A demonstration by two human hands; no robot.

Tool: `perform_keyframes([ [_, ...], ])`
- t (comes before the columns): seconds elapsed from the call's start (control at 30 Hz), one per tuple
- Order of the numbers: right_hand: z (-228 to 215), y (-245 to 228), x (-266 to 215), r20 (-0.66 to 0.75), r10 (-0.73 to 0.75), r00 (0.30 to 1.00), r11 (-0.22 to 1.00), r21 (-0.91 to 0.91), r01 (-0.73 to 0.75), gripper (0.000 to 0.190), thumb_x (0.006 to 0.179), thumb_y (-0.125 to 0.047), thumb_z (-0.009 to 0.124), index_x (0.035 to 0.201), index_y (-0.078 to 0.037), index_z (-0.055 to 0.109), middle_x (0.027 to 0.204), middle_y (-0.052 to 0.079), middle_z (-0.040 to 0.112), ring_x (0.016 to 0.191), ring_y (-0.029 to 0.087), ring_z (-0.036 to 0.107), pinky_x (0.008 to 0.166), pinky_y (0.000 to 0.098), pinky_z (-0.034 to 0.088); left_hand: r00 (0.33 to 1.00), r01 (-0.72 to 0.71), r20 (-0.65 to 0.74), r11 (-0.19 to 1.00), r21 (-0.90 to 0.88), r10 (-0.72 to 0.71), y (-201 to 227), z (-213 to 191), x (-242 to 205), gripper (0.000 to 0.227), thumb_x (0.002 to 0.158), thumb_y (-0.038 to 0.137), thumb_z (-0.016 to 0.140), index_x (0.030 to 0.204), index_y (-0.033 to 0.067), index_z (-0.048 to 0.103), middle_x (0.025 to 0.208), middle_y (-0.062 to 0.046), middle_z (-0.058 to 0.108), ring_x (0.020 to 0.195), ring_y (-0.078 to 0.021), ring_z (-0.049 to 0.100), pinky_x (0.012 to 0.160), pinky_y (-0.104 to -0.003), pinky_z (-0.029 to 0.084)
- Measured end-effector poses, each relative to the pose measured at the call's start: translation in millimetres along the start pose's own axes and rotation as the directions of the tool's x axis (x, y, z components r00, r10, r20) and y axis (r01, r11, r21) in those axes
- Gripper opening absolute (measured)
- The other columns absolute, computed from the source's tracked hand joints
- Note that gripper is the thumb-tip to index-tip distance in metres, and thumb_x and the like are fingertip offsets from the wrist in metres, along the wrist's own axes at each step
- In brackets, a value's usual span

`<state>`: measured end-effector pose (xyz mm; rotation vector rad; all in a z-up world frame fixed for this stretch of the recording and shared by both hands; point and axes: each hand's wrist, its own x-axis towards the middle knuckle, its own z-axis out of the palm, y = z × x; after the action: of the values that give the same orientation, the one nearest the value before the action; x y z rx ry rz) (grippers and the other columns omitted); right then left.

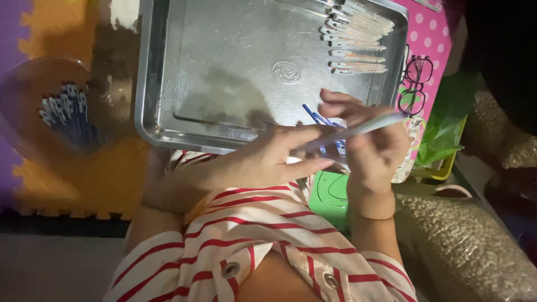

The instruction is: The person assembles pens by hand by inserting blue ink tubes into plastic barrels and attaching caps.

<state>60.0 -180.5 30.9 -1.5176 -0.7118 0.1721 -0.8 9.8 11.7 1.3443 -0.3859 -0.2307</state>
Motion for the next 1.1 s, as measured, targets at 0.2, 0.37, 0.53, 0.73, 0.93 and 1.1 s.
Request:
perform_keyframes([
  [0.2,-31.2,43.3,2.6,-0.055,0.150,0.987,0.742,0.666,-0.076,0.025,0.123,-0.015,0.045,0.145,-0.013,0.056,0.089,0.005,0.046,0.058,0.012,0.036,0.045,0.0254,0.036,0.963,-0.080,-0.230,0.967,0.242,0.137,-52.3,-14.1,-28.0,0.060,0.106,0.012,0.067,0.160,0.0092,0.039,0.147,-0.018,0.063,0.133,-0.0253,0.064,0.120,-0.038,0.053],
  [0.37,-22.5,57.6,0.8,-0.165,0.168,0.972,0.781,0.624,-0.029,0.033,0.116,-0.020,0.050,0.147,-0.008,0.047,0.074,0.004,0.041,0.054,0.006,0.039,0.044,0.0199,0.045,0.962,-0.038,-0.259,0.983,0.181,0.085,-51.7,-23.0,-37.8,0.052,0.105,0.014,0.067,0.154,0.0045,0.052,0.135,-0.020,0.067,0.128,-0.0368,0.066,0.109,-0.050,0.052],
  [0.53,-18.4,55.0,1.2,-0.172,0.176,0.969,0.805,0.592,-0.042,0.029,0.116,-0.020,0.050,0.142,-0.009,0.048,0.073,0.009,0.045,0.053,0.007,0.038,0.044,0.0191,0.043,0.962,-0.044,-0.257,0.983,0.176,0.089,-52.2,-24.3,-37.9,0.051,0.105,0.017,0.066,0.153,0.0037,0.054,0.132,-0.022,0.068,0.127,-0.0379,0.067,0.107,-0.049,0.053],
  [0.73,-21.8,37.7,19.8,0.007,0.159,0.987,0.556,0.825,-0.095,0.052,0.105,-0.059,0.039,0.103,-0.011,0.058,0.072,0.010,0.051,0.071,0.021,0.053,0.071,0.0374,0.050,0.967,-0.022,-0.247,0.984,0.177,0.066,-48.3,-23.4,-38.9,0.050,0.106,0.018,0.066,0.152,0.0038,0.055,0.129,-0.022,0.069,0.124,-0.0359,0.068,0.106,-0.047,0.054],
  [0.93,-10.4,17.4,36.6,0.075,0.285,0.955,0.488,0.846,-0.212,0.056,0.099,-0.065,0.040,0.071,-0.016,0.048,0.065,-0.001,0.038,0.063,0.015,0.039,0.069,0.0291,0.041,0.971,-0.023,-0.227,0.969,0.245,0.080,-47.6,-23.4,-39.4,0.047,0.106,0.016,0.065,0.150,0.0025,0.056,0.128,-0.023,0.070,0.121,-0.0384,0.069,0.103,-0.049,0.055],
  [1.1,-19.2,35.9,26.3,0.076,0.374,0.925,0.484,0.835,-0.264,0.061,0.096,-0.072,0.041,0.094,-0.012,0.050,0.072,0.001,0.034,0.063,0.015,0.039,0.063,0.0322,0.040,0.957,-0.016,-0.270,0.952,0.304,0.102,-41.0,-25.2,-37.4,0.048,0.106,0.017,0.066,0.151,0.0039,0.056,0.129,-0.021,0.070,0.121,-0.0357,0.069,0.103,-0.047,0.055],
])
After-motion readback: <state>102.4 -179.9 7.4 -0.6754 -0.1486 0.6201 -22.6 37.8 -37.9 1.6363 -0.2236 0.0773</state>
